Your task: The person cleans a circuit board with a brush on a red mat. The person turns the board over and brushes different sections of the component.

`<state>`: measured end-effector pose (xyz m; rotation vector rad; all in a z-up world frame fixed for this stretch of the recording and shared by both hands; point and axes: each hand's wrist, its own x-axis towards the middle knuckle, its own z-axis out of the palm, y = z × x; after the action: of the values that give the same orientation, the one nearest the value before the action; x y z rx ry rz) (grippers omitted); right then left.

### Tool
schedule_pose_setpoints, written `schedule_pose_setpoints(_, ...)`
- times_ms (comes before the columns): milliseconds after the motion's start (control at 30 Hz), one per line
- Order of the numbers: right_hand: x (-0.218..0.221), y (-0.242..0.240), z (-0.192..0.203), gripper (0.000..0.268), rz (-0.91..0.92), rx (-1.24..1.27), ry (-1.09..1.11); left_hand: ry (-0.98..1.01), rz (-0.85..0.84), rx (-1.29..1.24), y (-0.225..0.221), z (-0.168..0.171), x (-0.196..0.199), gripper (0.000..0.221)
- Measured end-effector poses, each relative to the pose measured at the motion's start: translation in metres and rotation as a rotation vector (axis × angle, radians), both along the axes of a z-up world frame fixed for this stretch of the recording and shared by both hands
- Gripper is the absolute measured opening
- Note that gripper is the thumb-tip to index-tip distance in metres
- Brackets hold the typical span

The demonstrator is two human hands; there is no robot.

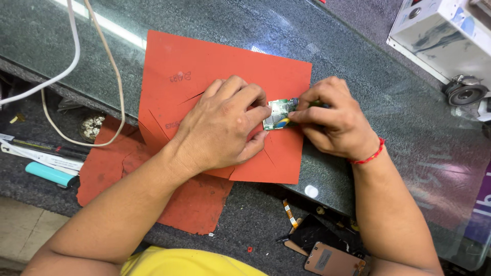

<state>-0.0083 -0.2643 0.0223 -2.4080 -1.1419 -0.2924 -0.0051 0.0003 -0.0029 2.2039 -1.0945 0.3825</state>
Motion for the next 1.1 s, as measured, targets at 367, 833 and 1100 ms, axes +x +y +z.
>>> schedule_pose_setpoints(367, -0.006, 0.004, -0.012, 0.02, -0.188, 0.05, 0.082, 0.027, 0.031, -0.022, 0.0, -0.001, -0.004, 0.027)
schedule_pose_setpoints(833, -0.001, 0.014, -0.006, 0.016, -0.232, 0.073, 0.014, 0.017, 0.033, 0.032, 0.0, 0.008, 0.0, 0.036)
schedule_pose_setpoints(1100, 0.005, -0.013, -0.009, 0.015, -0.139, 0.12, 0.016, 0.046, 0.041, 0.035, -0.004, 0.014, 0.0, 0.037)
